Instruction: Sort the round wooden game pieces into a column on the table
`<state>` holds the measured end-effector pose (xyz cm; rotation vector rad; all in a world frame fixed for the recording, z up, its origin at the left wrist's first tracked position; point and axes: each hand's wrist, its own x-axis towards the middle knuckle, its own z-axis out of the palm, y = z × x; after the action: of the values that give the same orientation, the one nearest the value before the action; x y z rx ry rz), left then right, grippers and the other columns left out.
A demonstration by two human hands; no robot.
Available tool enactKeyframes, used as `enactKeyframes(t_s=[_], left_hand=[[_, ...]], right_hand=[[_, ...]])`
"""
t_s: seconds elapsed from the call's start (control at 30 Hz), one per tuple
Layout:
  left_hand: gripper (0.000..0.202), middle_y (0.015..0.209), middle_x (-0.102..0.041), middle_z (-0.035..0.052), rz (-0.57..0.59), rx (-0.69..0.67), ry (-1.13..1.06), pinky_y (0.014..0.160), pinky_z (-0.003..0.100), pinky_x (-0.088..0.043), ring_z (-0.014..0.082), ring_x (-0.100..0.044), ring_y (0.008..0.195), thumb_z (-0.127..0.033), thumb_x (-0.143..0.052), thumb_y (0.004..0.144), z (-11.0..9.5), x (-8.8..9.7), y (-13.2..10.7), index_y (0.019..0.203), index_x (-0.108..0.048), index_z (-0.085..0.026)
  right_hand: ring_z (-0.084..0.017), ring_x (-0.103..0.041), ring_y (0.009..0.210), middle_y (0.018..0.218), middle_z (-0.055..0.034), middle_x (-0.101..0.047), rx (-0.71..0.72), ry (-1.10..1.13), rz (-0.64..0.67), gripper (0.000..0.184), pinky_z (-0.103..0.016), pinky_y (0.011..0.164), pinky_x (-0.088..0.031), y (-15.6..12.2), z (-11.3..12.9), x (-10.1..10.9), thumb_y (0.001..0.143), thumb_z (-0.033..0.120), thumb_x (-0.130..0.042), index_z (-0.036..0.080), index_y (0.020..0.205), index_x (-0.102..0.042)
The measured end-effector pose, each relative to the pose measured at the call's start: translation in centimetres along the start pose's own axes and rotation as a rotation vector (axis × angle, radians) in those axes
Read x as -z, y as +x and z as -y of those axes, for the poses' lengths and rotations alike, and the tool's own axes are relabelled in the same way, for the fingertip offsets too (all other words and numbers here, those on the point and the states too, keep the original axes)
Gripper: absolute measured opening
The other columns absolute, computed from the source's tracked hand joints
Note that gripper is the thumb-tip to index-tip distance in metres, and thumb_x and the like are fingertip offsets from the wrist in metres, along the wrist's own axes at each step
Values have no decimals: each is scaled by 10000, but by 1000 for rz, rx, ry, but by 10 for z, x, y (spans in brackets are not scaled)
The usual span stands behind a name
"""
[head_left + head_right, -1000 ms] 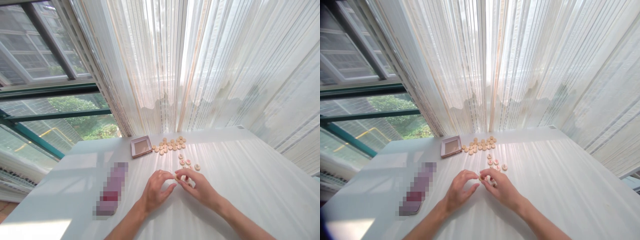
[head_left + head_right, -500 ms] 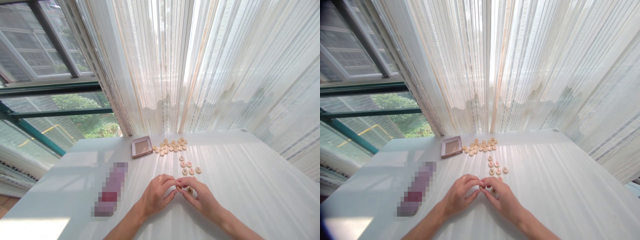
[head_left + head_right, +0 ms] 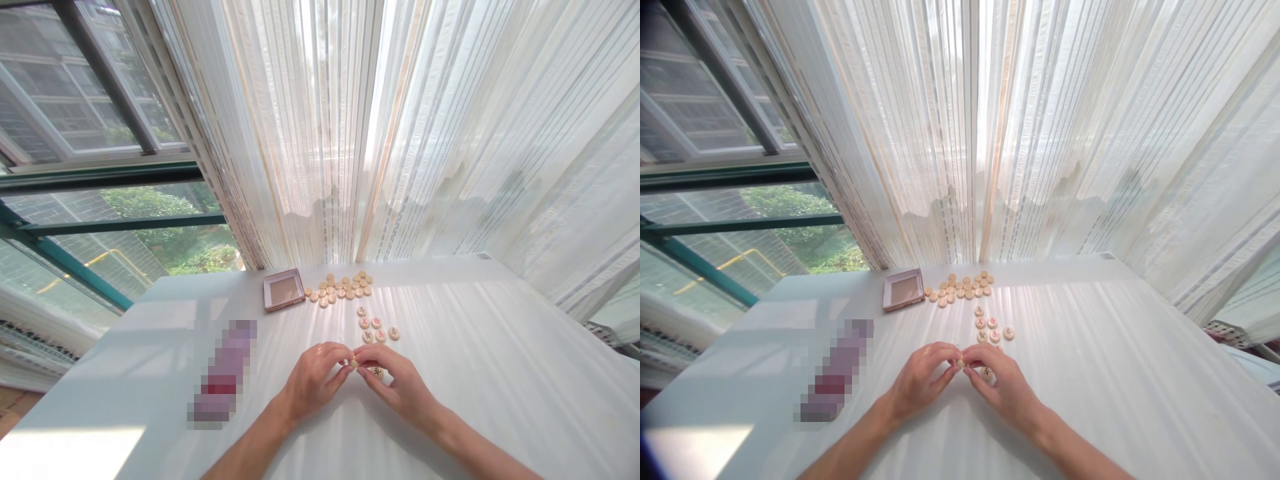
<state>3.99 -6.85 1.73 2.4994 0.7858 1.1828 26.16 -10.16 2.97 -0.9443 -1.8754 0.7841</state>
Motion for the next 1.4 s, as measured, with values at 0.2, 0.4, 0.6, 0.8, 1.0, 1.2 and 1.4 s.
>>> enactKeyframes(t_s=[0.2,0.4,0.6,0.8,1.0,1.2,1.4], left_hand=[[205,1006,-766,39,43,54,-14,773,334,-593,194,-748,816,-142,-609,995,-2,1,0,1170,-582,-246],[288,977,-772,33,6,5,14,743,316,-584,186,-755,764,-108,-611,970,-3,-2,0,1214,-551,-249],[277,955,-777,23,27,55,-17,735,317,-578,184,-755,748,-136,-639,974,-5,-4,-4,1214,-574,-258],[263,1039,-759,39,76,360,-294,721,266,-590,163,-733,804,-216,-649,991,-12,0,-3,1250,-630,-259],[229,1028,-746,65,120,423,-407,807,310,-587,176,-719,809,-231,-621,991,-15,8,4,1206,-699,-222],[189,986,-746,64,138,484,-522,790,318,-584,179,-709,780,-259,-595,1011,-15,8,4,1183,-642,-197],[140,888,-724,56,160,516,-543,779,307,-564,187,-703,782,-282,-570,1030,-15,10,5,1062,-653,-175]], right_hand=[[-209,-737,944,1051,-60,-750,-25,14,-28,161,-337,859,-641,-1,0,-1,1032,218,-564,242,1129,-691],[-217,-785,880,989,-68,-786,-130,87,-86,161,-322,829,-660,0,1,-1,1027,326,-606,214,1068,-714],[-219,-791,852,940,-63,-795,-193,115,-86,188,-310,805,-657,1,6,0,1020,376,-622,213,1005,-713],[-211,-779,859,984,-66,-794,-155,69,-43,147,-309,792,-645,2,8,3,1015,321,-608,219,1071,-698],[-192,-746,848,970,-50,-768,-82,4,-22,133,-319,813,-622,-1,1,2,1008,244,-591,225,1115,-668],[-186,-721,788,912,-41,-749,-57,-35,-30,110,-302,753,-611,-2,4,-1,992,237,-601,232,1083,-663],[-172,-697,792,913,-28,-734,-30,-60,23,167,-284,754,-592,-5,4,-3,959,188,-630,244,1113,-661]])
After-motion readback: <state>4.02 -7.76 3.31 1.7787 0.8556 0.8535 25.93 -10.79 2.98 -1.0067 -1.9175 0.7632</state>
